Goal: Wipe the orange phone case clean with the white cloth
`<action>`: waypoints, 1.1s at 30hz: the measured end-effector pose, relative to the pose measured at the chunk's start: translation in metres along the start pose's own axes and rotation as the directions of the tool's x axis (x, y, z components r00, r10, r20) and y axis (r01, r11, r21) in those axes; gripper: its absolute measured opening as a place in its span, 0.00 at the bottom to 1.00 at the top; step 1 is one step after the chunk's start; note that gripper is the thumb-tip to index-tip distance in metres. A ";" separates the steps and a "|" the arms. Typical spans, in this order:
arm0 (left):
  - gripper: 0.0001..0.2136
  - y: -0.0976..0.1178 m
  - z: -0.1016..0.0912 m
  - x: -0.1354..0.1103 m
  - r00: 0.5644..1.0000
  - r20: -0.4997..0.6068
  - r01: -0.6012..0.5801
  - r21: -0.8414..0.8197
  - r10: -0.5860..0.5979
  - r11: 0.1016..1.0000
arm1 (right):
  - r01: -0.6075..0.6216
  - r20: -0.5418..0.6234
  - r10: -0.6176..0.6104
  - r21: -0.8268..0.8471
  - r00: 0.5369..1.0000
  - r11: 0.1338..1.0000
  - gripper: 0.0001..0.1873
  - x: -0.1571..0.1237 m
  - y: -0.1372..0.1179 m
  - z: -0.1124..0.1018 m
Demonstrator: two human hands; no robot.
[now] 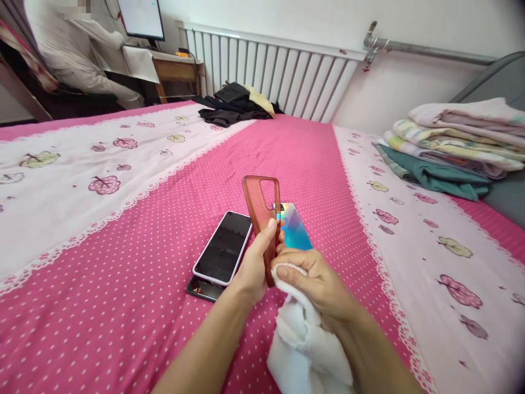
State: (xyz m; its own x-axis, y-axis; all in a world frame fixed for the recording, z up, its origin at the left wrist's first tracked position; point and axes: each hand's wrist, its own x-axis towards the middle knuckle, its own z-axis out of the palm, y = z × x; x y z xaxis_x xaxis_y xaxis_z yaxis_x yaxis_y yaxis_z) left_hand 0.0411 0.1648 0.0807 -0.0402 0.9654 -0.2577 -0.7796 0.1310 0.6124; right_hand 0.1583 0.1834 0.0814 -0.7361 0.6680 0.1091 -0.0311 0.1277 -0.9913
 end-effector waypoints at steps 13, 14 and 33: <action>0.20 0.004 0.001 -0.003 0.959 -0.040 0.277 -0.101 -0.282 0.955 | 0.091 0.163 -0.064 -0.169 0.985 0.981 0.14 0.003 -0.004 -0.011; 0.21 0.004 0.000 -0.002 0.955 -0.032 0.292 -0.096 -0.296 0.952 | 0.102 0.167 -0.069 -0.195 0.984 0.976 0.14 0.003 -0.004 -0.012; 0.25 0.013 -0.011 0.006 0.901 0.007 0.431 -0.146 -0.435 0.891 | -0.001 -0.133 -0.088 -0.556 0.987 0.831 0.13 -0.009 -0.022 -0.025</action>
State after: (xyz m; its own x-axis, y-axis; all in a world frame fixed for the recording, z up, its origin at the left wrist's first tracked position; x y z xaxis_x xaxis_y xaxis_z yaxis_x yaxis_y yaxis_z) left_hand 0.0237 0.1703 0.0792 0.3072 0.8142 -0.4927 -0.8026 0.4998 0.3255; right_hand 0.1823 0.1931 0.1041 -0.6341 0.7457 0.2045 0.3509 0.5132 -0.7832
